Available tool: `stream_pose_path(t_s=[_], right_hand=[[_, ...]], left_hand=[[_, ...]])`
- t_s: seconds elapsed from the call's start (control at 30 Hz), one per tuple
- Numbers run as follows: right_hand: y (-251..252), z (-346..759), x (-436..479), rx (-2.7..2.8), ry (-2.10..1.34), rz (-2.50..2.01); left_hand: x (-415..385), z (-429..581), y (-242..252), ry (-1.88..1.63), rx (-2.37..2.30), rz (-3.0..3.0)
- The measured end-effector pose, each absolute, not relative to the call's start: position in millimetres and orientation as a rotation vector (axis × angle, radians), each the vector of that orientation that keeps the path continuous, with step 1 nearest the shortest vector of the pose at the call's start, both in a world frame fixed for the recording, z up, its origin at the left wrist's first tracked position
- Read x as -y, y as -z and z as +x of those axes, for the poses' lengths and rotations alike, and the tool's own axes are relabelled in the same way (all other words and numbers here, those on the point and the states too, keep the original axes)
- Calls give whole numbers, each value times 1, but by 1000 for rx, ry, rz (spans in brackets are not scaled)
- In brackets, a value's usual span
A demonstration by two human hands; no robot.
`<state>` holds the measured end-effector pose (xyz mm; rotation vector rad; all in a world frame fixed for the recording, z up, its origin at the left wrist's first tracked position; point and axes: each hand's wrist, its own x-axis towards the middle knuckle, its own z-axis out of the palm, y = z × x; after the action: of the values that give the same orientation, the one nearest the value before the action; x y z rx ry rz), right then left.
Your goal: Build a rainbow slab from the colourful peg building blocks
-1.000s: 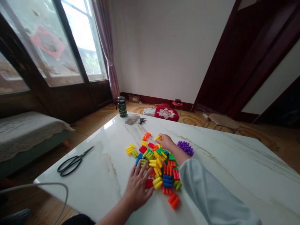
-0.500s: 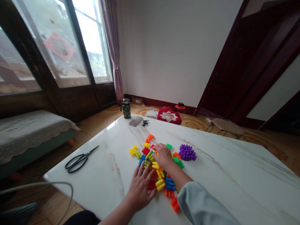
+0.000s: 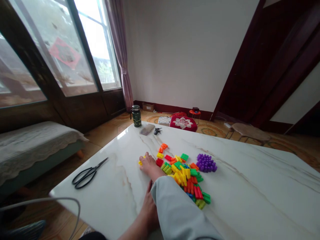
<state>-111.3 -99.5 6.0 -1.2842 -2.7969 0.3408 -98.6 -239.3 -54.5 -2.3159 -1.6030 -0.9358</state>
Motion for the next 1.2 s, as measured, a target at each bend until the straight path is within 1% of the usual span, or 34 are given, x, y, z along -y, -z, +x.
stream_pose_path(t_s=[0.13, 0.27, 0.37, 0.53, 0.73, 0.87, 1.0, 1.13, 1.2], right_hand=[[-17, -102, 103, 2637, -444, -1191], [-40, -54, 112, 2291, -473, -1100], [-48, 4, 120, 2105, -421, -1182], [-35, 73, 132, 2042, -415, -1433], [-28, 73, 140, 2076, -434, -1335], [-27, 70, 141, 1976, -403, -1292], [-28, 73, 146, 1769, -484, -1194], [-26, 91, 156, 1457, -658, -1237], [-19, 112, 161, 1297, -684, -1262]], left_hand=[[238, -100, 49, 862, 1678, -2368], [240, -101, 43, 752, 1803, -2473], [242, -101, 40, 758, 1845, -2481], [244, -100, 40, 767, 1827, -2456], [243, -100, 42, 719, 1801, -2451], [242, -100, 44, 714, 1779, -2426], [242, -100, 44, 691, 1781, -2424], [242, -101, 45, 691, 1771, -2425], [241, -101, 45, 691, 1764, -2424]])
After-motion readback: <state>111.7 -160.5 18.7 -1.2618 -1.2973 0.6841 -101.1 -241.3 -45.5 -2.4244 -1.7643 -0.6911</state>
